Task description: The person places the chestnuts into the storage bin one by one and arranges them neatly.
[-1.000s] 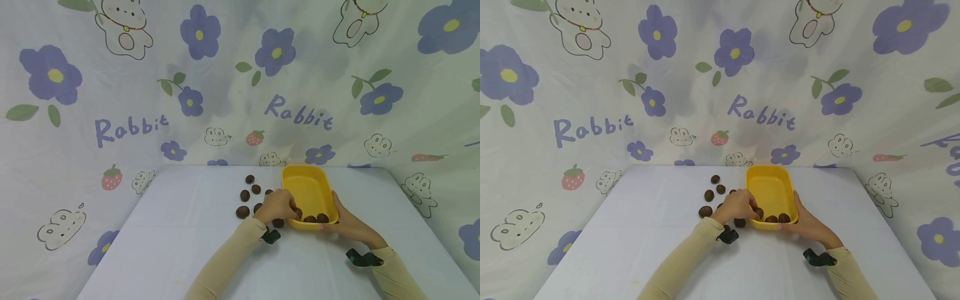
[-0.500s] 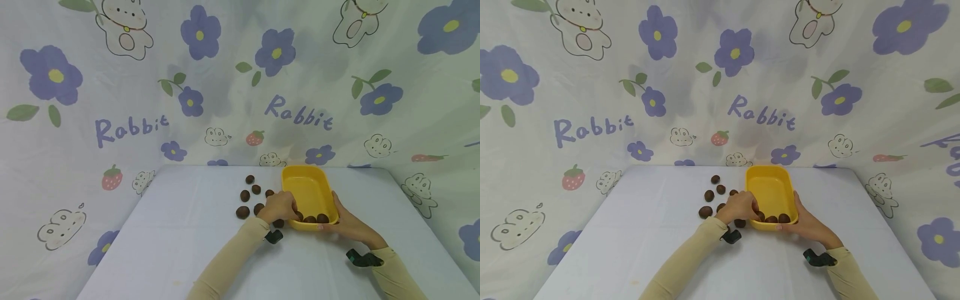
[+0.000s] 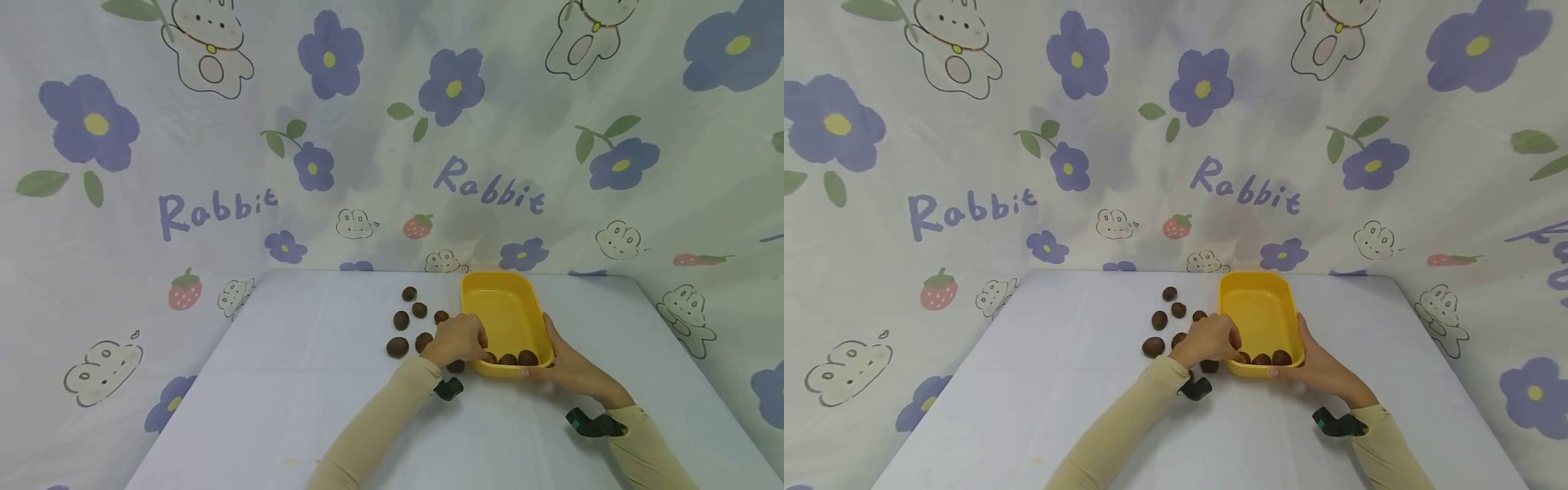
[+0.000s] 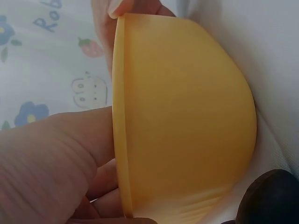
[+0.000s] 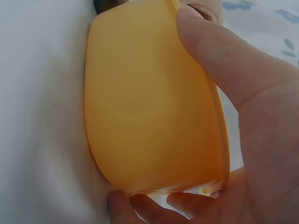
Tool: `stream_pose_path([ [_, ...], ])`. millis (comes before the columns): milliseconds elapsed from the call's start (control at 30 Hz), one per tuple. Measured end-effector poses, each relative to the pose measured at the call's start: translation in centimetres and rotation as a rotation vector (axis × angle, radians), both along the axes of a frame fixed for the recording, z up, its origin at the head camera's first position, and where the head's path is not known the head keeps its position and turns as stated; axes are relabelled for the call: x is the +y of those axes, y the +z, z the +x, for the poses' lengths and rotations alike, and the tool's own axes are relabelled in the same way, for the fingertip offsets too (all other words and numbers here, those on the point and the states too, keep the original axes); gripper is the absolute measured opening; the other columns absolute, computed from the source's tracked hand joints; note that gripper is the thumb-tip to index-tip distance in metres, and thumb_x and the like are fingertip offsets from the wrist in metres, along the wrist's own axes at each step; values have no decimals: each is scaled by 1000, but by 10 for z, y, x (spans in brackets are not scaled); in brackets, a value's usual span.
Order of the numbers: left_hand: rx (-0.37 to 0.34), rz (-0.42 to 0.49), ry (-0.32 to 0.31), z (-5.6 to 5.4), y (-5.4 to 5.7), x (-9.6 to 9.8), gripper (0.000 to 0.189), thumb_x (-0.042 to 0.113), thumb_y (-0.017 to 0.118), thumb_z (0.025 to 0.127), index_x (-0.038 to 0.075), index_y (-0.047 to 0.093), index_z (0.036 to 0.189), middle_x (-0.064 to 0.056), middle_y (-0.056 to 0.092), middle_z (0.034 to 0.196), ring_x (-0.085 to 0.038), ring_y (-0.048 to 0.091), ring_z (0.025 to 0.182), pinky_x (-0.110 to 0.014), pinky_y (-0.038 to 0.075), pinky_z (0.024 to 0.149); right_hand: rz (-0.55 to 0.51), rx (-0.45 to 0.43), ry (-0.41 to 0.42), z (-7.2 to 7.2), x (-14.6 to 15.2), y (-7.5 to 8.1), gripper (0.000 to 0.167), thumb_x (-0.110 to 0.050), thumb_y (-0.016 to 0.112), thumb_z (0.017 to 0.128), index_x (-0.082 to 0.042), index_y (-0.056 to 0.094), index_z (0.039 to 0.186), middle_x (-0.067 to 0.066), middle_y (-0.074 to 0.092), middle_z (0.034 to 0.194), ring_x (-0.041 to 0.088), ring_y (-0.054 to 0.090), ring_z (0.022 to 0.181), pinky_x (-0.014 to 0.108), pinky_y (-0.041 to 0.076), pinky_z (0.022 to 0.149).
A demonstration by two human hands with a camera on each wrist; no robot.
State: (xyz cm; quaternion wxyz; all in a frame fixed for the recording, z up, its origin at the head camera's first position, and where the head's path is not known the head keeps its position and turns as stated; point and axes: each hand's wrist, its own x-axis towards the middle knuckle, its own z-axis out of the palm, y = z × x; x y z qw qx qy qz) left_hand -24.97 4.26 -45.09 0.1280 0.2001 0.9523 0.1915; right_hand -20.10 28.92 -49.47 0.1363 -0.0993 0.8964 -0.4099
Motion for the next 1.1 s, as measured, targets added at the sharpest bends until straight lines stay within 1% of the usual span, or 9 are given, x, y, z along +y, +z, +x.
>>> stream_pose_path([
  [133, 8, 40, 28, 3, 3, -4, 28, 42, 91, 77, 21, 81, 93, 10, 73, 87, -9, 60, 76, -26, 50, 68, 7, -5, -4, 1, -1, 2, 135, -48, 78, 86, -6, -26, 160, 33, -7, 170, 59, 12, 154, 79, 20, 115],
  [267, 26, 141, 65, 4, 12, -16, 33, 44, 89, 80, 21, 81, 103, 8, 77, 103, -10, 64, 88, -29, 53, 79, 11, 0, -8, 2, -1, 3, 135, -49, 79, 86, -7, -25, 161, 33, -6, 170, 59, 13, 154, 79, 20, 114],
  [433, 70, 301, 127, 0, 22, -48, 29, 41, 85, 84, 20, 80, 105, 5, 78, 107, -16, 68, 100, -33, 55, 83, 25, -4, -13, 1, -2, 1, 136, -50, 79, 85, -8, -25, 161, 33, -6, 170, 60, 11, 154, 79, 20, 113],
  [533, 92, 414, 175, -5, 24, -72, 28, 37, 84, 86, 19, 80, 107, 4, 78, 106, -21, 69, 103, -37, 56, 88, 29, -3, -16, 1, -3, 1, 136, -50, 80, 85, -7, -25, 161, 33, -6, 170, 60, 11, 154, 79, 20, 113],
  [667, 142, 560, 228, -17, 20, -105, 27, 31, 83, 87, 15, 79, 109, 1, 79, 102, -29, 68, 104, -40, 55, 91, 20, 0, -15, 1, -2, 1, 136, -50, 80, 85, -9, -25, 161, 32, -6, 170, 60, 11, 154, 80, 20, 112],
  [800, 215, 649, 270, -30, 11, -131, 26, 26, 85, 86, 11, 80, 107, -3, 80, 100, -31, 67, 98, -34, 50, 81, 15, -2, -13, 3, -2, 2, 135, -49, 79, 85, -11, -26, 161, 31, -6, 171, 60, 11, 153, 81, 21, 111],
  [867, 249, 661, 291, -35, 7, -141, 26, 25, 85, 85, 9, 80, 106, -5, 80, 99, -31, 68, 95, -32, 49, 78, 15, -2, -14, 3, -3, 2, 135, -49, 79, 85, -10, -25, 161, 32, -6, 170, 60, 11, 153, 80, 20, 112],
  [933, 260, 661, 315, -38, 4, -148, 28, 24, 86, 85, 8, 80, 106, -7, 80, 100, -32, 69, 95, -34, 51, 78, 18, -2, -15, 2, -3, 2, 135, -49, 79, 85, -9, -25, 161, 32, -6, 170, 60, 11, 153, 80, 20, 112],
  [1100, 221, 622, 369, -44, -5, -158, 35, 23, 86, 85, 2, 78, 111, -11, 80, 101, -36, 68, 111, -47, 52, 97, 20, 2, -8, 1, -3, 0, 135, -48, 79, 85, -10, -26, 161, 32, -6, 170, 61, 11, 153, 81, 21, 111],
])
